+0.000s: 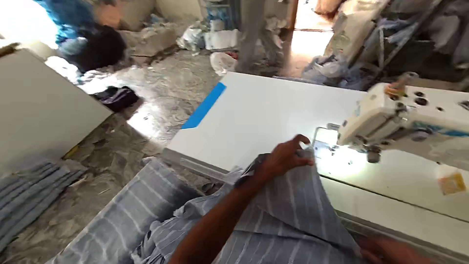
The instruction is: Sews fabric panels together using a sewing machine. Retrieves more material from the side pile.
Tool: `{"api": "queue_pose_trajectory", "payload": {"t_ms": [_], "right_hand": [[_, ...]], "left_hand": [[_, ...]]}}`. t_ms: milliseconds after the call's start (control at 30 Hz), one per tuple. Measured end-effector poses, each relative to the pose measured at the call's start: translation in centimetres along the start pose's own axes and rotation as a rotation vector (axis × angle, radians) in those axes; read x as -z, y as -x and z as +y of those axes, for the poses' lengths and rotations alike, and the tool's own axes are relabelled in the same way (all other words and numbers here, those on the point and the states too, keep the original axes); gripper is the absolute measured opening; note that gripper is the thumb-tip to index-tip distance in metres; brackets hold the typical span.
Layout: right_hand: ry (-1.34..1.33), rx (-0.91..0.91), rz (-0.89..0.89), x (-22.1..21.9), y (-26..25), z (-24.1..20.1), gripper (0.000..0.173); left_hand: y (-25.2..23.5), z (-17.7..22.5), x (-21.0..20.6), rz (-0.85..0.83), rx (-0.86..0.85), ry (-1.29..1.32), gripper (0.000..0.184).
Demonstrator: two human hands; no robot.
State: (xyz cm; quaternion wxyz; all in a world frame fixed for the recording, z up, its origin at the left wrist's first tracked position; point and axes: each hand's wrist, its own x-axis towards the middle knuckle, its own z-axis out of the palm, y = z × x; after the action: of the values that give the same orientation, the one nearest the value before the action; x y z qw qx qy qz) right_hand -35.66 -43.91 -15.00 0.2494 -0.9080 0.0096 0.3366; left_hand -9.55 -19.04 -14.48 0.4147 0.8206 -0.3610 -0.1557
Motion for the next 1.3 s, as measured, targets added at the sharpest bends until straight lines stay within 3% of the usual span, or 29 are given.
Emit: {"api": "queue_pose_trajectory", "payload": {"t_ms": [33,133,267,400,467,567,700,800,900,967,1033,1133,1233,1300], "right_hand": [[-0.012,0.053,0.127,1.0,-0.9,-1.1,0.042],[-0.106,0.156,0.591,3.7,-5.2,-5.6,0.046],[-0.261,0.373,0.873,4.6,-11.2,-10.6,0.047],[0.075,0.478,1.116,3.1,-13.8,-13.5,0.062],[0.198,0.466,1.122,2.9,-14.2,-13.6,0.069],[0.245,0.533,1.126,4.0,-14.1,-13.2,0.053],[-0.135,0.629,1.05,7.1,-13.5,-13.2,0.039],[-0.38,0.574,0.913,6.0,-13.5,-14.9,0.035],[-0.046,0.53,1.14,3.3,-15.1,-15.5,0.048],[0.188,0.431,1.133,2.1,-14.9,-14.6,0.06],[0.304,0.331,1.086,1.6,-14.2,-13.5,0.051],[0.387,0.15,1.013,1.1,-12.2,-12.1,0.047],[0.381,-0.126,0.799,1.1,-10.4,-11.6,0.049],[0.405,-0.259,0.669,1.3,-10.6,-11.3,0.041]], "left_hand": [[0.1,0.1,0.9,-0.028,-0.029,0.059,0.057],[0.4,0.7,2.8,0.019,-0.096,0.215,0.025],[0.9,1.8,4.4,0.107,-0.072,0.384,0.013],[1.9,2.9,5.6,0.188,0.135,0.48,0.016],[2.2,3.3,5.7,0.174,0.225,0.482,0.022],[2.7,3.1,5.7,0.165,0.19,0.507,0.018],[2.8,2.8,6.8,0.145,0.056,0.579,0.015],[2.5,2.4,7.8,0.154,-0.029,0.502,0.015],[2.0,2.1,8.1,0.172,-0.002,0.384,0.016],[1.5,2.0,6.5,0.183,0.026,0.195,0.019],[0.6,2.3,4.1,0.201,0.056,0.022,0.02],[-1.1,2.6,0.2,0.153,0.084,0.054,0.019],[-3.9,0.9,-4.3,0.032,-0.061,0.099,0.02],[-5.6,-1.4,-7.4,0.068,-0.189,-0.023,0.022]]}}
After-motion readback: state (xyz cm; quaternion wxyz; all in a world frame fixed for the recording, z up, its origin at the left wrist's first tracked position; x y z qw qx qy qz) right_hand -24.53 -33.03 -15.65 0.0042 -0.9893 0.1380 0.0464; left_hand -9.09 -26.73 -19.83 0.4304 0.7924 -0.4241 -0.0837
